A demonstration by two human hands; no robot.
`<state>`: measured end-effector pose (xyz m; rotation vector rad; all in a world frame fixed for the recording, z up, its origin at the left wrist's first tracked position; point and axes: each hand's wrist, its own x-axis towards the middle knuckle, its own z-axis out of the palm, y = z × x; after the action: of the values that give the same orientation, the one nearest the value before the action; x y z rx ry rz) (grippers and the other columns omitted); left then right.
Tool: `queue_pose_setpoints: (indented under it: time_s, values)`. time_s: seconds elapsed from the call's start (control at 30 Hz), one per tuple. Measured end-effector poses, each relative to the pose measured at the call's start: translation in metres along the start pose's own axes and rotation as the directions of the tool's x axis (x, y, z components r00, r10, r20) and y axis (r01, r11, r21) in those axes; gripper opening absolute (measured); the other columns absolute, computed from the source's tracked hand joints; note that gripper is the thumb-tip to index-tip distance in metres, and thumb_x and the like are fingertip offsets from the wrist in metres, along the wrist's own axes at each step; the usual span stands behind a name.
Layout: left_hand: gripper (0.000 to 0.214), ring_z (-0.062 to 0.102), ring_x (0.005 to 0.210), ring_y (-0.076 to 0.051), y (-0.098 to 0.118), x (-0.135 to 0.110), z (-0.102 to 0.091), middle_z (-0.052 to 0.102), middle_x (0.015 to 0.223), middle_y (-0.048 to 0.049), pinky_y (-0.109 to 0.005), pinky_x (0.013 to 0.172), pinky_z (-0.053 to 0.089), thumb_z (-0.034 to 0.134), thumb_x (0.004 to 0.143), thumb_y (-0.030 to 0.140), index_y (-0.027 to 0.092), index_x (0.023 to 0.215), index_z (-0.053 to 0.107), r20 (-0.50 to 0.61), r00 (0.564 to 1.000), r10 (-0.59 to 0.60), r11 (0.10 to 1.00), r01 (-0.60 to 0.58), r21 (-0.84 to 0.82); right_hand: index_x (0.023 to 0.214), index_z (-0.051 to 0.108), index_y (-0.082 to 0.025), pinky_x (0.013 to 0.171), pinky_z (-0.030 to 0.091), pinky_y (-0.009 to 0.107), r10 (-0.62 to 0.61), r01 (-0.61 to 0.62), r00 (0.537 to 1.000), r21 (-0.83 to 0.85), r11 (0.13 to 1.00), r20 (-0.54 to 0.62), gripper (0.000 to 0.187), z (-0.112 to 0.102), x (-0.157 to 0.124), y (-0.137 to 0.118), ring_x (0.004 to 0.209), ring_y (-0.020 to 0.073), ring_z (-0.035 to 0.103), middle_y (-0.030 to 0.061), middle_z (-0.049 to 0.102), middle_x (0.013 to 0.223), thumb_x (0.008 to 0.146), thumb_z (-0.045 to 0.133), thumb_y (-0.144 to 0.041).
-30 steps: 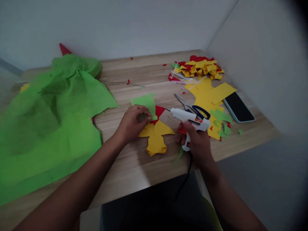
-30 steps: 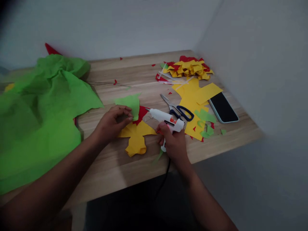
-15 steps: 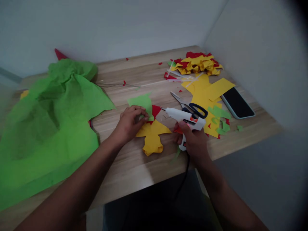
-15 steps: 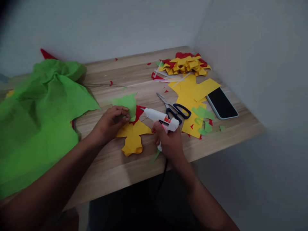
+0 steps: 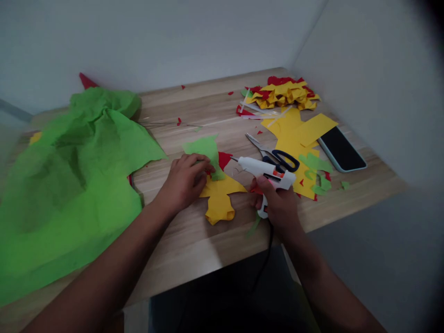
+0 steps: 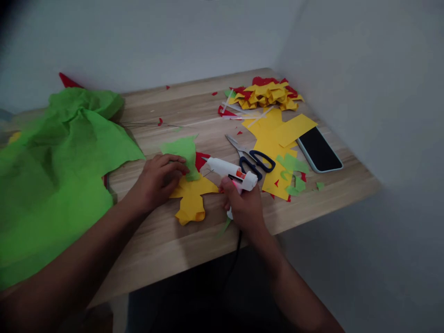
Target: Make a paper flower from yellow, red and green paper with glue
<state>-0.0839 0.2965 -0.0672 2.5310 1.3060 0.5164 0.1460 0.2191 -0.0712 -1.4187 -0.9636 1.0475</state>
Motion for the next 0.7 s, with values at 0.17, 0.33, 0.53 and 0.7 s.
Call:
queue_pose_setpoints:
  time_s: [0.17, 0.33, 0.53, 0.7]
  values:
    - [0.028, 0.06, 0.11, -0.027, 0.001, -0.007, -0.003, 0.066, 0.124, -0.0075, -0.043, 0.092, 0.048, 0.053, 0.094, 0.025, 0.025, 0.116, 0.07, 0.078, 0.983, 0.167, 0.979, -0.175, 0.105, 0.071, 0.065, -0.019, 0.035, 0.039, 0.022, 0.003, -0.003, 1.0, -0.019, 1.0, 0.005, 0.032, -0.001, 0.0, -0.001, 0.036, 0.0097, 0.052, -0.001, 0.062, 0.052, 0.085, 0.067, -0.048]
    - [0.03, 0.058, 0.117, -0.028, 0.0, -0.012, -0.004, 0.063, 0.134, -0.0086, -0.045, 0.096, 0.048, 0.053, 0.096, 0.029, 0.024, 0.122, 0.068, 0.104, 0.982, 0.161, 0.978, -0.172, 0.115, 0.072, 0.066, -0.019, 0.037, 0.041, 0.022, 0.026, -0.025, 0.999, -0.007, 1.0, 0.029, 0.032, -0.001, -0.001, 0.0, 0.037, 0.0117, 0.054, -0.0027, 0.058, 0.045, 0.084, 0.067, -0.049]
    - [0.028, 0.059, 0.116, -0.026, -0.004, -0.009, -0.004, 0.066, 0.131, -0.0067, -0.044, 0.097, 0.047, 0.053, 0.096, 0.025, 0.022, 0.12, 0.066, 0.104, 0.984, 0.147, 0.987, -0.153, 0.049, 0.068, 0.066, -0.018, 0.04, 0.043, 0.022, 0.002, -0.003, 0.999, 0.016, 1.0, 0.035, 0.034, -0.004, -0.004, 0.0, 0.039, 0.011, 0.055, -0.0013, 0.061, 0.049, 0.084, 0.067, -0.048]
    - [0.027, 0.059, 0.114, -0.025, 0.0, -0.006, -0.008, 0.068, 0.127, -0.0054, -0.044, 0.097, 0.046, 0.051, 0.097, 0.03, 0.024, 0.118, 0.066, 0.132, 0.982, 0.134, 0.99, -0.138, 0.022, 0.069, 0.066, -0.018, 0.041, 0.045, 0.022, -0.002, 0.002, 1.0, 0.095, 0.996, 0.005, 0.036, 0.002, -0.012, -0.006, 0.041, 0.0111, 0.057, 0.0006, 0.065, 0.055, 0.082, 0.067, -0.051]
